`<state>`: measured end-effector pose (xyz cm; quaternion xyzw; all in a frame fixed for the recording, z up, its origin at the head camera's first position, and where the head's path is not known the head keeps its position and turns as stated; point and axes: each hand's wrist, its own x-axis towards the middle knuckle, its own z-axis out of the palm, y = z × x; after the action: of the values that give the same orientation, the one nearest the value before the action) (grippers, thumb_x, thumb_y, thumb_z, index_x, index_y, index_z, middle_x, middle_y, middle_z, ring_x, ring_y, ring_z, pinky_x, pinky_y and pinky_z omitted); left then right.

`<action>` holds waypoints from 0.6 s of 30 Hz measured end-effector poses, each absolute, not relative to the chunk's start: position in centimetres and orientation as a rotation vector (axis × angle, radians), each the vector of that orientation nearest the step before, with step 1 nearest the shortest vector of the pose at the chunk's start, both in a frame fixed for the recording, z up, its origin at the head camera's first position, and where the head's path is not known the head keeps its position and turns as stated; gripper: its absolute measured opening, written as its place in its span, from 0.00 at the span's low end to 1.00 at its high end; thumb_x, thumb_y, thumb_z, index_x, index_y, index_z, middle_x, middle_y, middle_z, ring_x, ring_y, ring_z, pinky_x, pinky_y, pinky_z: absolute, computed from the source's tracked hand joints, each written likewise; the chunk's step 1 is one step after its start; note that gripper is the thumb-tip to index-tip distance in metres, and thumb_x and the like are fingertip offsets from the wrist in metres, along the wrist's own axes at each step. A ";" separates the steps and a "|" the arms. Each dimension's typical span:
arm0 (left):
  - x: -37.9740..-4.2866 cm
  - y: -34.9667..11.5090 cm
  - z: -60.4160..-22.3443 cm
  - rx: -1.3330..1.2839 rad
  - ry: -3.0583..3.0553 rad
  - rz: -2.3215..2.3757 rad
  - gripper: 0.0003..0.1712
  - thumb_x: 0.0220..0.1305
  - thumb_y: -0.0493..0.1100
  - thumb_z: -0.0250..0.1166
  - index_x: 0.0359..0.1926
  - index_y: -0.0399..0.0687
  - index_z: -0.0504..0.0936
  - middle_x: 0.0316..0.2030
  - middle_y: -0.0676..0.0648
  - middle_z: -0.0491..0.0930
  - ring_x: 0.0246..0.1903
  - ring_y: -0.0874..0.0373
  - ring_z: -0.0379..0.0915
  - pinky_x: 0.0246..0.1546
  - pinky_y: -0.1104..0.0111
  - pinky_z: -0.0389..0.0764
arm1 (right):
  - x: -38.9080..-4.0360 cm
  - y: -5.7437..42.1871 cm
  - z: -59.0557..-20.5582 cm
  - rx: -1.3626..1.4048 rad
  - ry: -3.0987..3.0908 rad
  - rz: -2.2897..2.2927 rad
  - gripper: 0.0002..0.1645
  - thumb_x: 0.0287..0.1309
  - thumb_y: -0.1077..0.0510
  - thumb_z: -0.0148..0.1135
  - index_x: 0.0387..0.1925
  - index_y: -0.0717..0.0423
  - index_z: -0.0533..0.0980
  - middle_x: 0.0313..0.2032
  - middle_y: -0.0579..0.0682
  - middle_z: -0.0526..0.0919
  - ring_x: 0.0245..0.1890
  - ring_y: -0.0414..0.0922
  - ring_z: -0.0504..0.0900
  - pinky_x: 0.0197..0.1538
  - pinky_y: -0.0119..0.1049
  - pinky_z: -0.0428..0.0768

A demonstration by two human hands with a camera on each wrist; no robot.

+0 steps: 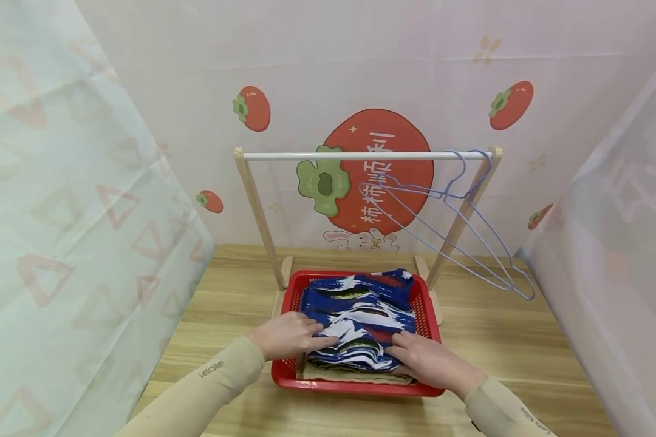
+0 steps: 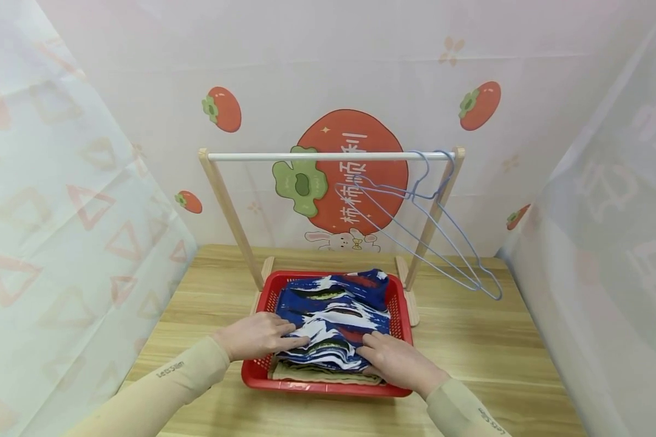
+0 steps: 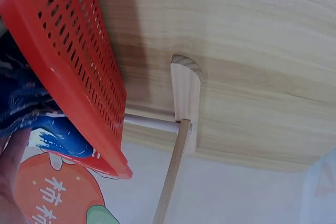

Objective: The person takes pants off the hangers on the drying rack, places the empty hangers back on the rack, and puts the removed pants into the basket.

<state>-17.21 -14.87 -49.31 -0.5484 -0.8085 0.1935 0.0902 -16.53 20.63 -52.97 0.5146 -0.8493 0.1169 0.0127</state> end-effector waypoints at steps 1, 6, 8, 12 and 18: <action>-17.1 -14.9 -49.4 -1.632 -2.418 0.572 0.38 0.61 0.43 0.75 0.70 0.69 0.72 0.52 0.54 0.87 0.44 0.62 0.86 0.49 0.68 0.85 | -16.5 20.7 -53.0 1.599 -2.673 0.367 0.19 0.65 0.47 0.68 0.52 0.51 0.83 0.39 0.39 0.75 0.40 0.37 0.76 0.47 0.32 0.84; -16.9 -15.0 -49.7 -1.646 -2.520 0.536 0.35 0.64 0.45 0.73 0.70 0.71 0.73 0.53 0.56 0.86 0.46 0.62 0.85 0.49 0.67 0.85 | -16.4 20.9 -52.5 1.577 -2.827 0.409 0.19 0.67 0.48 0.66 0.55 0.49 0.84 0.39 0.37 0.75 0.41 0.35 0.75 0.47 0.32 0.83; -16.7 -15.2 -49.7 -1.654 -2.596 0.511 0.35 0.64 0.44 0.71 0.70 0.71 0.74 0.56 0.55 0.85 0.51 0.60 0.84 0.53 0.64 0.84 | -16.4 21.0 -52.2 1.564 -2.894 0.442 0.19 0.68 0.47 0.64 0.56 0.48 0.84 0.40 0.37 0.76 0.41 0.35 0.74 0.48 0.33 0.82; -16.4 -15.7 -49.4 -1.631 -2.753 0.444 0.33 0.63 0.41 0.65 0.68 0.71 0.77 0.60 0.54 0.82 0.59 0.54 0.80 0.61 0.57 0.79 | -16.3 21.6 -51.6 1.501 -2.993 0.516 0.19 0.71 0.46 0.60 0.56 0.47 0.85 0.44 0.38 0.82 0.45 0.37 0.77 0.52 0.38 0.83; -15.8 -17.4 -48.9 -1.523 -2.784 0.399 0.26 0.65 0.42 0.62 0.64 0.65 0.81 0.60 0.52 0.83 0.60 0.51 0.79 0.63 0.56 0.78 | -16.1 23.5 -51.3 1.392 -2.842 0.538 0.14 0.70 0.52 0.63 0.49 0.52 0.87 0.45 0.43 0.86 0.46 0.43 0.79 0.51 0.44 0.84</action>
<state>-15.83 -17.42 -48.85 -0.4759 -0.8702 0.1247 -0.0283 -16.12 23.52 -51.26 0.4334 -0.8848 0.1676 -0.0342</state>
